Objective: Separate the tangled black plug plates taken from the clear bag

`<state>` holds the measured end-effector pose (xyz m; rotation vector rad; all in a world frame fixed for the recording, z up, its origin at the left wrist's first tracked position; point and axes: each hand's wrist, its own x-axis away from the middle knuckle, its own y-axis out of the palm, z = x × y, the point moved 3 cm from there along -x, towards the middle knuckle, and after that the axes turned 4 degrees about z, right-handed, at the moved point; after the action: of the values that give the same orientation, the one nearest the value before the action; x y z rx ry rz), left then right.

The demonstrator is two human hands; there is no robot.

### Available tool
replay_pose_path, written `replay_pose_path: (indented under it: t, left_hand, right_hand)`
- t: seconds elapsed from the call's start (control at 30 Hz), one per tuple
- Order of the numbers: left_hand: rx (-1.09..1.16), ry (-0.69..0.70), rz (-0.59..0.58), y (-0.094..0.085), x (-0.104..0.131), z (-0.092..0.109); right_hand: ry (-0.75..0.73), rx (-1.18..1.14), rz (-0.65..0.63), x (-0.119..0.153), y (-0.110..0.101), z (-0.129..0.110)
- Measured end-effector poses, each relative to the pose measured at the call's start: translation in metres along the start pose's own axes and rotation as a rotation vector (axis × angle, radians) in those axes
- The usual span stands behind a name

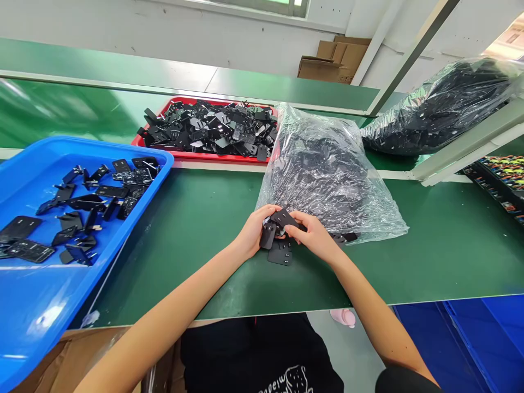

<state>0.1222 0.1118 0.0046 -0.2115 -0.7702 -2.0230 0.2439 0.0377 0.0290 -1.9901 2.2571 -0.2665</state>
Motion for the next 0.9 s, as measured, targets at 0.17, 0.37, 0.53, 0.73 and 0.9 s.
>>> replay_pose_path:
  t: [0.17, 0.37, 0.53, 0.73, 0.9]
  left_hand:
    - [-0.007, 0.000, -0.019, 0.001, -0.001, 0.000]
    - [-0.019, 0.002, -0.027, 0.001, 0.000, 0.000]
    - [-0.007, 0.010, -0.026, 0.000, -0.001, 0.000]
    - [0.011, 0.019, -0.031, 0.000, 0.000, 0.000]
    - [-0.022, 0.026, -0.053, 0.000, 0.000, -0.001]
  right_hand:
    - [-0.002, 0.069, -0.015, 0.000, 0.000, 0.000]
    - [0.001, 0.065, -0.021, 0.000, -0.001, -0.001]
    - [0.058, -0.085, 0.001, -0.002, -0.001, 0.005]
    - [0.153, -0.398, 0.143, -0.006, -0.001, 0.016]
    - [0.181, -0.551, 0.222, -0.008, -0.004, 0.014]
